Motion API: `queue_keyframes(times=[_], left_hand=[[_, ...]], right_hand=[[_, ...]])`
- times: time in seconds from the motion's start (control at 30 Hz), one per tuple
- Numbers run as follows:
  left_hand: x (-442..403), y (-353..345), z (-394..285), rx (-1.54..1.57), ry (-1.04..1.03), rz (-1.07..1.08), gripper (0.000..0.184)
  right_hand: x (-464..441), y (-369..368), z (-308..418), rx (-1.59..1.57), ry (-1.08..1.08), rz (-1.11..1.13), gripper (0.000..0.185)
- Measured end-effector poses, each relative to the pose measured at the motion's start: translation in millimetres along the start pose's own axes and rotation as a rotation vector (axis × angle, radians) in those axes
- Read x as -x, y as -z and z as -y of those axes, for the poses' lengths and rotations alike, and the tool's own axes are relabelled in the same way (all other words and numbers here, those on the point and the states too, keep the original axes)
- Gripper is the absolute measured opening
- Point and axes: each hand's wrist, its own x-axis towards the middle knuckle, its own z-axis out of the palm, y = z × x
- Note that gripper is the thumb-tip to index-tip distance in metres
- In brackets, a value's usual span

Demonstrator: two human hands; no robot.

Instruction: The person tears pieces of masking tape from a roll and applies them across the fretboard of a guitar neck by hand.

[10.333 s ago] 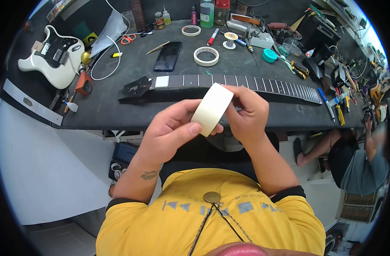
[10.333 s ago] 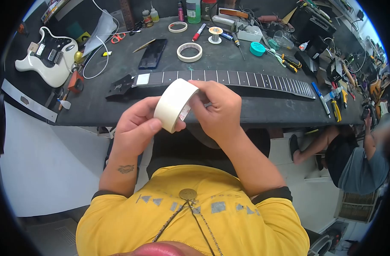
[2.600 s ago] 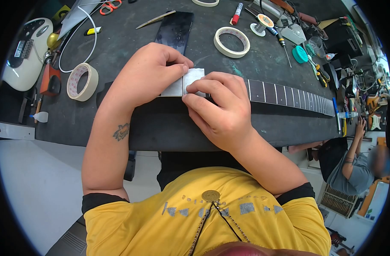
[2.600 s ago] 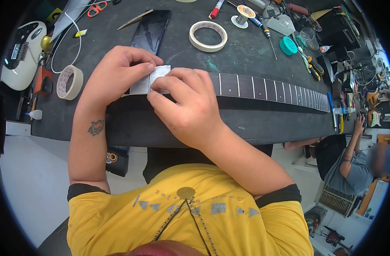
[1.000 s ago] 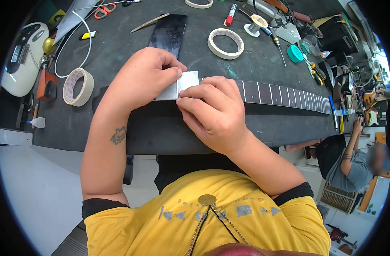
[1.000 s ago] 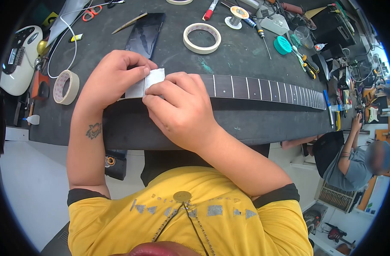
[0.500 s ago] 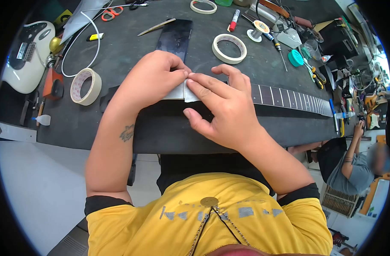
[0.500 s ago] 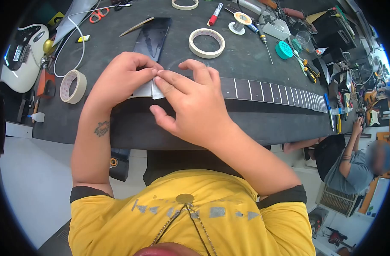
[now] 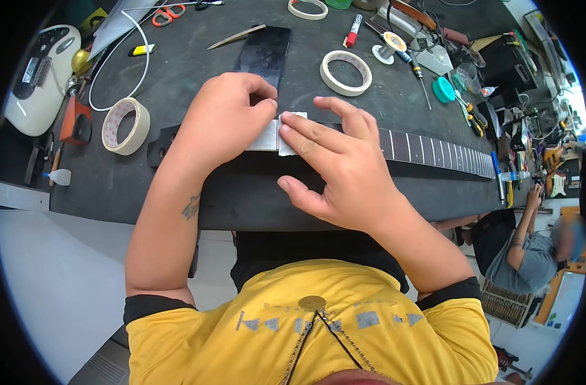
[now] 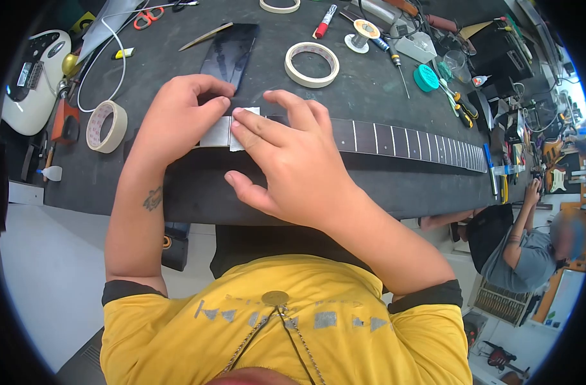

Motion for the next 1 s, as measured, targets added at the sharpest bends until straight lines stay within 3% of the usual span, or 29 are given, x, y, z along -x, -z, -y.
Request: queue_keyframes(times=[0.33,0.43,0.53,0.63,0.73,1.0], left_hand=[[2,-3,9,0.049,-0.069,-0.035,0.029],[5,-2,6,0.085,-0.105,0.005,0.027],[4,-4,10,0.19,-0.267,0.014,0.022],[7,-6,10,0.114,-0.367,0.029,0.019],[9,-5,8,0.195,-0.247,0.063,0.016],[7,-7,11,0.092,-0.279,0.072,0.021]], right_hand=[[-14,2,-10,-0.223,-0.167,0.101,0.047],[-4,2,-8,-0.109,-0.096,-0.027,0.042],[11,4,-7,-0.025,-0.051,-0.072,0.042],[21,-2,-8,-0.015,-0.056,-0.11,0.044],[23,-7,-10,-0.035,-0.058,-0.156,0.045],[22,1,-11,-0.032,-0.083,-0.182,0.044]])
